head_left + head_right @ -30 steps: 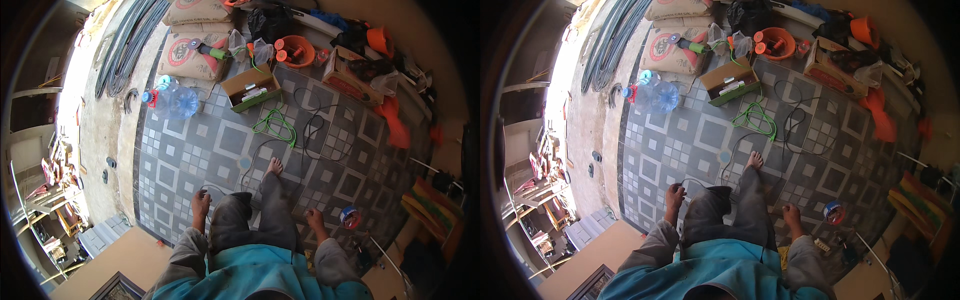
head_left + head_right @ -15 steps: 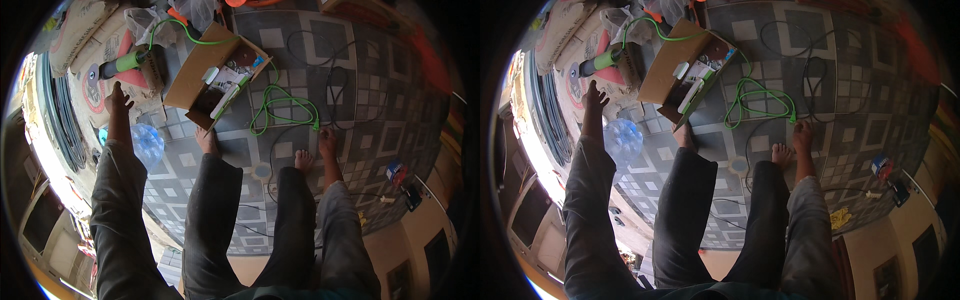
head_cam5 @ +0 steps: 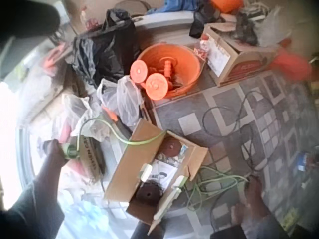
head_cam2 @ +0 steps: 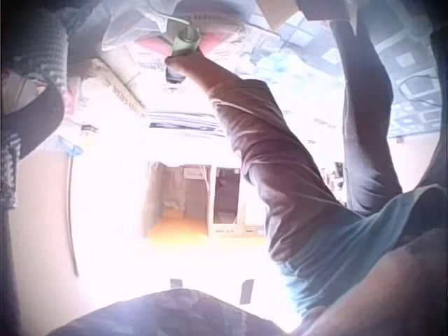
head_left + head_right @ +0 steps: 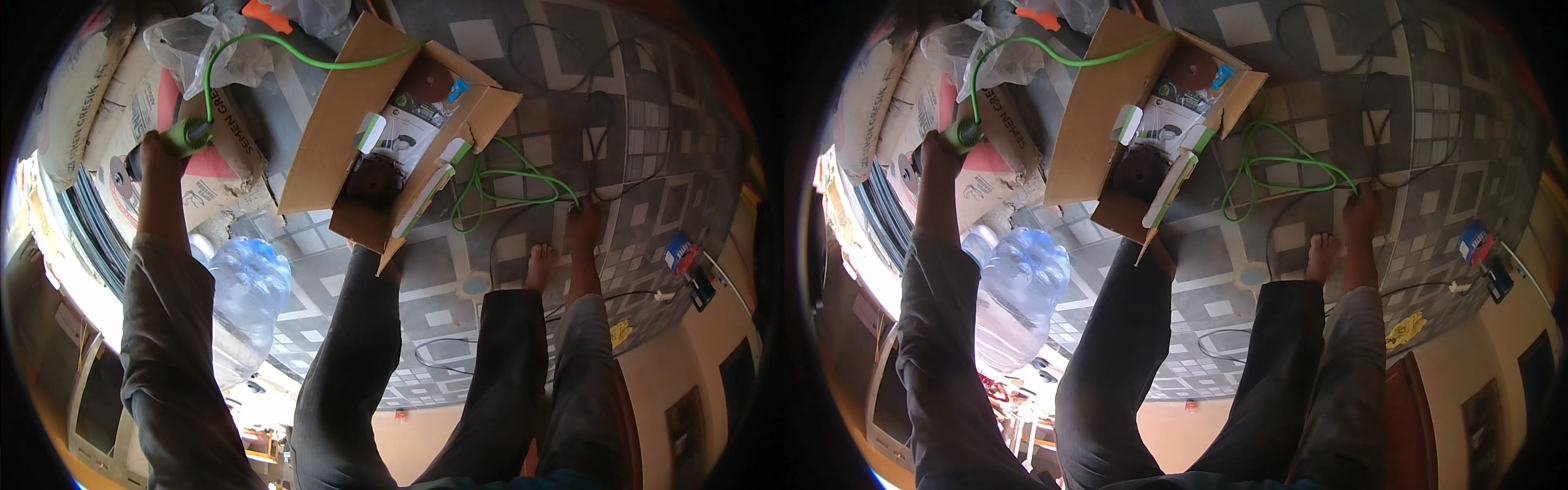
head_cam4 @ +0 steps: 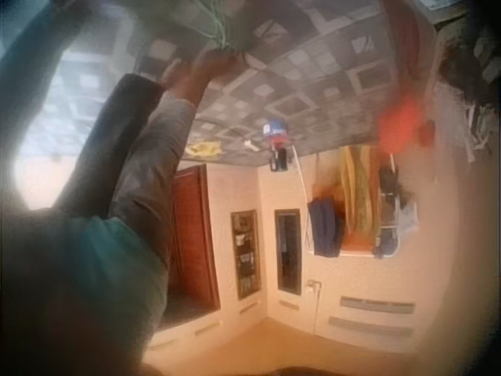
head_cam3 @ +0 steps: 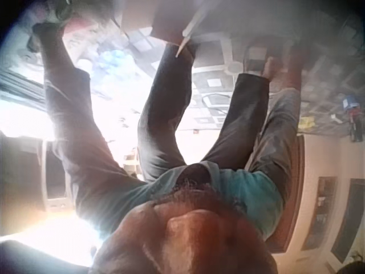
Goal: The person puts sugar and tea bags into a cup, manipulates an extension cord and an electric kettle on the floor, and uses an angle grinder on a metal rod.
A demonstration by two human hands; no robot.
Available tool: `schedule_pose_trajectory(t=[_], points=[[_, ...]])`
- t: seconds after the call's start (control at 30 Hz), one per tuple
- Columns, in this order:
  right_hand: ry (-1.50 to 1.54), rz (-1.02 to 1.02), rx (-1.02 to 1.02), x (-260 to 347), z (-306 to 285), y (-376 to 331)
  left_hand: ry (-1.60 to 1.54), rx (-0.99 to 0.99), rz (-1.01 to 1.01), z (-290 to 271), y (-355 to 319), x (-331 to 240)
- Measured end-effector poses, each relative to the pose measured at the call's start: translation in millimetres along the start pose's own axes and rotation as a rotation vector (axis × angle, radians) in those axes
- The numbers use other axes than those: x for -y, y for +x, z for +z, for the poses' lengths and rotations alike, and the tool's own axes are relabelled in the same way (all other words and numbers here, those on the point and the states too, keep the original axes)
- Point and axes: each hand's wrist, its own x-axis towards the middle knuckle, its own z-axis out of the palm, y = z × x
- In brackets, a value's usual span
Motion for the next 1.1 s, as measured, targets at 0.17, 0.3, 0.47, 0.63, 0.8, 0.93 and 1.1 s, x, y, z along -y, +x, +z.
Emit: schedule_pose_trajectory(t=[0.17, 0.3, 0.47, 0.63, 0.8, 0.93, 1.1], points=[[0.967, 0.365, -0.021, -48, -78, -101, -0.066, 0.249, 0.160, -73, -65, 29], [1.436, 0.281, -0.420, -62, -175, -186, -0.047, 0.232, 0.194, -136, -208, 30], [2.157, 0.413, -0.917, -88, -300, -236, 0.370, 0.264, 0.435, -132, -412, -25], [2.406, 0.317, -0.934, -183, -341, -288, 0.228, 0.200, 0.713, -104, -555, -64], [2.254, 0.457, -0.916, -350, -426, -394, 0.073, 0.453, 0.824, -37, -723, -66], [1.945, 0.807, -0.827, -474, -460, -478, 0.010, 0.767, 0.822, 29, -858, -47], [1.149, 0.882, -0.810, -623, -447, -544, 0.060, 1.386, 0.614, 112, -966, 10]])
